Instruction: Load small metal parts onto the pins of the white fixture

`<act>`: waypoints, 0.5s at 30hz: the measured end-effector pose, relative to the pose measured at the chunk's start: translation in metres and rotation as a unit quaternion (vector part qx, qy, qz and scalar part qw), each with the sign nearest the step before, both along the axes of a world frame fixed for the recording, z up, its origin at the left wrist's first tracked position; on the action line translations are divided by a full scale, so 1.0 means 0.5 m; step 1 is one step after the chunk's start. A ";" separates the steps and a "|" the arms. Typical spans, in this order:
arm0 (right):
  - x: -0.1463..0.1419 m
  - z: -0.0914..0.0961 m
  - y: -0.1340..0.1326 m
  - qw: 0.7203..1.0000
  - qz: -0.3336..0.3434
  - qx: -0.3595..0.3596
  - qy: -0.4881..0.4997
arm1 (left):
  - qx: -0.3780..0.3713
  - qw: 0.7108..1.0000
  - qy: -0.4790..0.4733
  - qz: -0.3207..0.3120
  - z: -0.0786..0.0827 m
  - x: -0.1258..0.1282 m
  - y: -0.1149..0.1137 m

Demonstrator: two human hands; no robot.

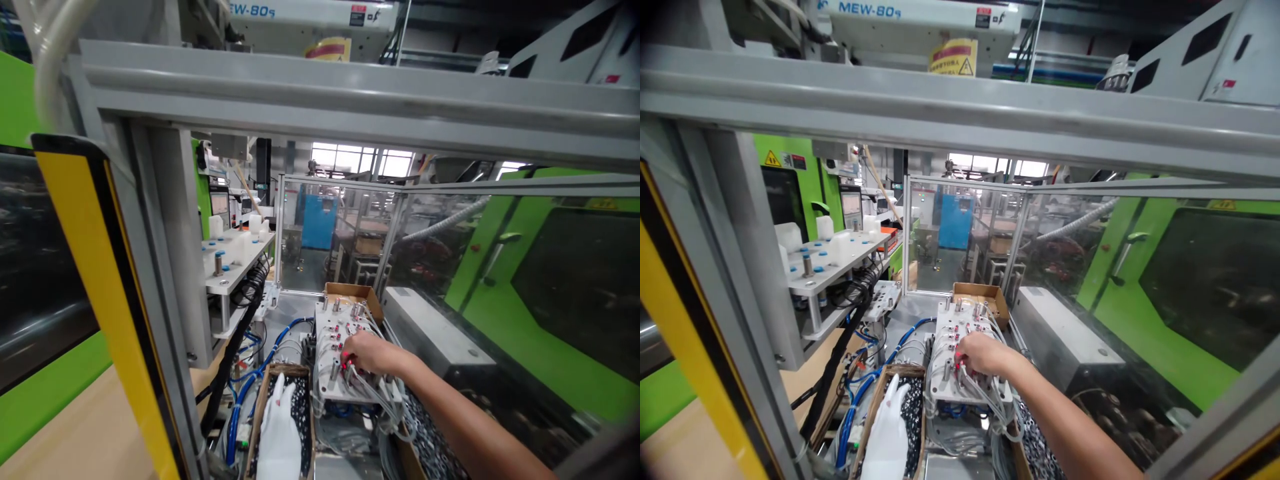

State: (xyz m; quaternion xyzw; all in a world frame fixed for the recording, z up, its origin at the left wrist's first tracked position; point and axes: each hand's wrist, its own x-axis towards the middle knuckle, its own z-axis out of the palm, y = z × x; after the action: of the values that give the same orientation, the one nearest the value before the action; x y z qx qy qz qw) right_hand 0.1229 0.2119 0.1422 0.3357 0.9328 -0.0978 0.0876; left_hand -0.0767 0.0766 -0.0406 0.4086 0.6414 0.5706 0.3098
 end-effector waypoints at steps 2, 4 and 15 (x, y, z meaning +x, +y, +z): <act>0.007 -0.010 0.009 0.999 -0.002 -0.030 0.030 | -0.014 0.999 0.016 -0.024 -0.014 0.000 0.005; 0.011 -0.016 0.017 0.998 -0.008 -0.051 0.046 | -0.021 0.998 0.035 -0.046 -0.028 -0.003 0.010; 0.012 -0.026 0.006 0.996 -0.043 -0.047 0.062 | 0.035 0.992 0.115 -0.034 -0.050 -0.006 0.009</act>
State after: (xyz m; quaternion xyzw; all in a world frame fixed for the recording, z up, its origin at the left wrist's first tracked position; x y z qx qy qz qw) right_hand 0.1288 0.2149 0.1292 0.3644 0.9155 -0.1655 0.0411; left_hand -0.0797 0.0810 -0.0658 0.5033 0.6381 0.5316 0.2386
